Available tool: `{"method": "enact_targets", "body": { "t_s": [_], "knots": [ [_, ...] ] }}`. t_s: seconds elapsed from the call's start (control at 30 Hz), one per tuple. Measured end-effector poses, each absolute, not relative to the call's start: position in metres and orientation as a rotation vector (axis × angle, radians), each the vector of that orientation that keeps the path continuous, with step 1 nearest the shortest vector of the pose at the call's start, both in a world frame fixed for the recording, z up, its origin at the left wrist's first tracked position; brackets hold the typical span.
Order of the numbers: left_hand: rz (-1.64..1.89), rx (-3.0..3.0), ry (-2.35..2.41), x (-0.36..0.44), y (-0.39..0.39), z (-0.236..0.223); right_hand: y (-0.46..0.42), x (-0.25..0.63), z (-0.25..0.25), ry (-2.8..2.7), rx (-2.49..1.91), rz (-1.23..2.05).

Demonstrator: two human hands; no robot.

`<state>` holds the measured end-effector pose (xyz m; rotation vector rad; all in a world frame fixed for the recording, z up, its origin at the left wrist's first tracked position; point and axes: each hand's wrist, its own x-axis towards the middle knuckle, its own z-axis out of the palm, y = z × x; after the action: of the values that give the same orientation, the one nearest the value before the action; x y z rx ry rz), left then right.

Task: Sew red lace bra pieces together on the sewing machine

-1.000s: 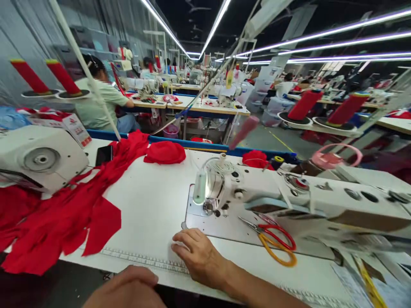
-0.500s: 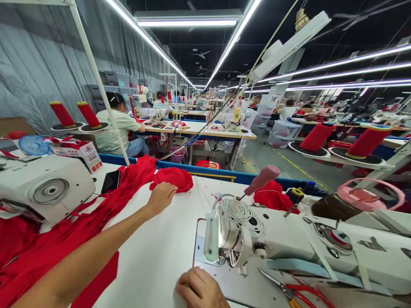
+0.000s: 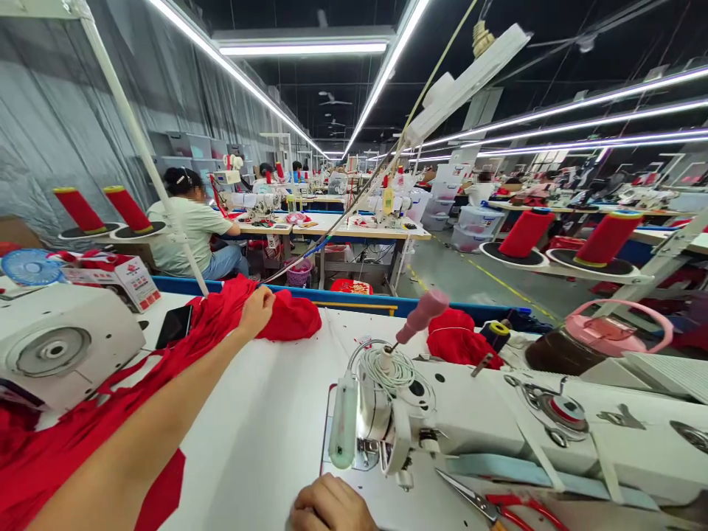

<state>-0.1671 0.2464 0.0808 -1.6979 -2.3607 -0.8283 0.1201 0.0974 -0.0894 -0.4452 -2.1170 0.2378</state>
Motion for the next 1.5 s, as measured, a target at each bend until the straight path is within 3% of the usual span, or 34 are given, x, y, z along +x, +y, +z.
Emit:
{"method": "enact_targets", "body": {
  "t_s": [0.13, 0.27, 0.43, 0.77, 1.0, 1.2, 1.5],
  "knots": [
    [-0.974, -1.808, -2.193, -0.162, 0.197, 0.1, 0.107, 0.142, -0.05, -2.258, -0.189, 0.346],
    [-0.98, -2.128, -2.034, -0.107, 0.098, 0.054, 0.105, 0.15, -0.032, -2.265, -0.282, 0.59],
    [-0.899, -2.458, -1.849, -0.061, 0.004, 0.002, 0.101, 0.149, -0.035, -2.15, -0.445, 0.671],
    [-0.892, -2.174, -2.387, -0.097, 0.074, 0.0, 0.1, 0.15, -0.036, -2.077, -0.548, 0.799],
    [-1.103, -2.431, -2.385, -0.083, 0.044, 0.01, 0.103, 0.147, -0.033, -2.0, -0.74, 0.944],
    [-1.263, -2.442, -2.408, -0.083, 0.038, 0.025, 0.095, 0.144, -0.029, -2.037, -0.749, 1.263],
    [-0.978, -2.732, -2.424, -0.091, 0.042, 0.045, 0.09, 0.147, -0.031, -1.886, -0.789, 1.446]
  ]
}}
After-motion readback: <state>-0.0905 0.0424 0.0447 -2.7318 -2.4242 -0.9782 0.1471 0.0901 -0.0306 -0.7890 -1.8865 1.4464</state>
